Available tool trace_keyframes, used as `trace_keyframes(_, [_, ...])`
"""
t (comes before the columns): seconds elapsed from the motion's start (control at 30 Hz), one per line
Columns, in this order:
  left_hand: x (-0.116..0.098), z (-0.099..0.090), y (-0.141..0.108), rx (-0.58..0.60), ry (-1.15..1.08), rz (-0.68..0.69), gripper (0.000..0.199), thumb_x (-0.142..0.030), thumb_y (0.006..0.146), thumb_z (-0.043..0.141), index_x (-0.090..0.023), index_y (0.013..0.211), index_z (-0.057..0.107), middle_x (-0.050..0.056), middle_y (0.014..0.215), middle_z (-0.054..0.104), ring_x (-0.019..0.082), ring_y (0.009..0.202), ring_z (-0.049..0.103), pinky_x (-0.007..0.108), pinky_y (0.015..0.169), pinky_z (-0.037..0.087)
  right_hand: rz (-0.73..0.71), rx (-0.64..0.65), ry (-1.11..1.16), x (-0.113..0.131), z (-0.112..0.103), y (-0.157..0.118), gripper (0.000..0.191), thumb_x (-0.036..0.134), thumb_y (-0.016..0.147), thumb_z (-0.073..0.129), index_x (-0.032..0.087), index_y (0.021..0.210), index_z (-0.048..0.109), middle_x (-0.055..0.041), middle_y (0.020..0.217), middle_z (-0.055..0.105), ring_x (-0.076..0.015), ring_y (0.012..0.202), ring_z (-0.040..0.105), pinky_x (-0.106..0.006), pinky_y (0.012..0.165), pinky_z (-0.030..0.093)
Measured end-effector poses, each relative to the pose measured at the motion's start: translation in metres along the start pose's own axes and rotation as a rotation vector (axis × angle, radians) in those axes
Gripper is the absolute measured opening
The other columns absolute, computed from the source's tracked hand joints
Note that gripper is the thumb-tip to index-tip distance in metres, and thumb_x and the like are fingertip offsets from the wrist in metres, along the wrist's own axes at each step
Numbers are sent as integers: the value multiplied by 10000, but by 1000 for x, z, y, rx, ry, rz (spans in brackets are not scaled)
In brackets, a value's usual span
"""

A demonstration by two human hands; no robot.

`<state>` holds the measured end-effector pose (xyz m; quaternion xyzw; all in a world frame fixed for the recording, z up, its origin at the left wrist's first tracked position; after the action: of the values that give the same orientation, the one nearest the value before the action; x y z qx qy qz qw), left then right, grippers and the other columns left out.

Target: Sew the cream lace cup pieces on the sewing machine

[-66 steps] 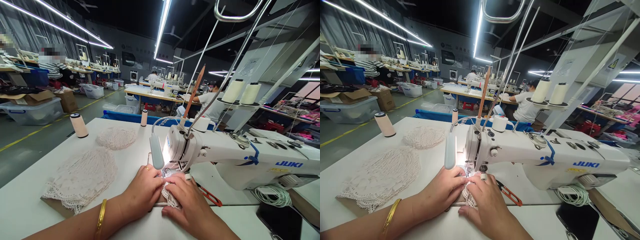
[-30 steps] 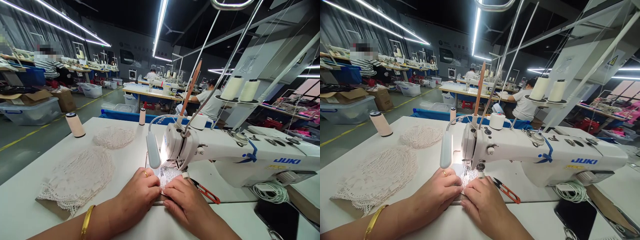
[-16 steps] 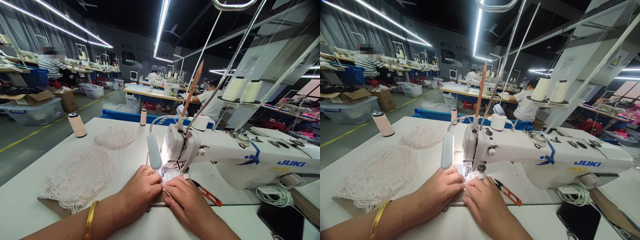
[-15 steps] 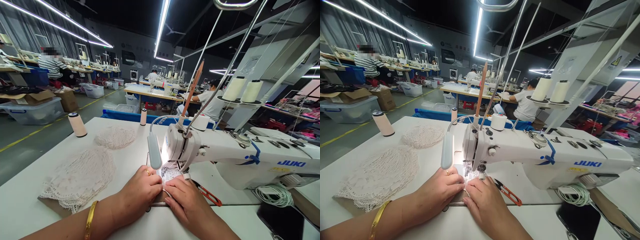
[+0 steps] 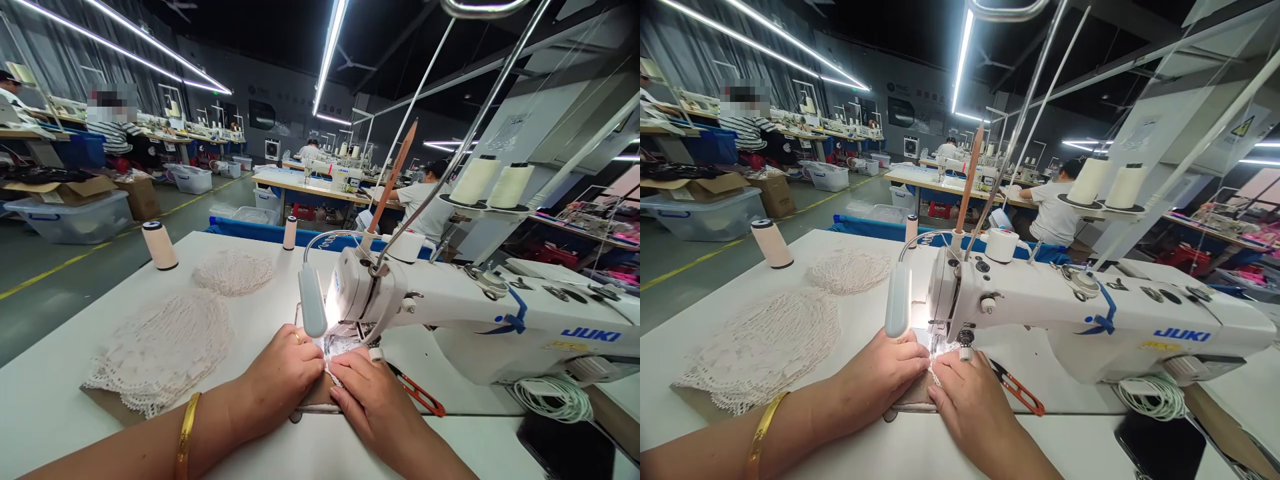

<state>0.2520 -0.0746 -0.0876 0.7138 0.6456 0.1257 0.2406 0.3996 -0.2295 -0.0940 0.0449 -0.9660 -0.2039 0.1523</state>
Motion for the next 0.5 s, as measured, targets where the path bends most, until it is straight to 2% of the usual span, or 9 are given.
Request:
trace_keyframes(0.17, [3, 2, 4, -17, 20, -23, 250, -57, 1022, 562, -192, 851, 686, 17, 908, 762, 228, 862, 648, 408, 812, 414, 33, 1, 18, -2, 2, 3, 193, 118, 1041, 593, 247, 1143, 693, -52, 1097, 768, -266, 947, 687, -391, 747, 577])
trace_keyframes(0.5, [7, 1, 10, 18, -1, -103, 290, -65, 1035, 519, -194, 831, 680, 22, 910, 781, 241, 890, 673, 422, 843, 443, 67, -32, -10, -5, 5, 6, 240, 129, 1023, 597, 267, 1191, 701, -71, 1208, 784, -297, 1051, 727, -431, 818, 636])
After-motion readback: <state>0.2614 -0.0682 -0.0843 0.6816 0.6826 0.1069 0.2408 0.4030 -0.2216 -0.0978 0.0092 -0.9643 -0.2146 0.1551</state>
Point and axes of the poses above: each hand's wrist, its own y-axis towards the middle knuckle, its own z-axis out of the palm, x = y × z, the point moved 2 cm from there along y, towards the middle knuckle
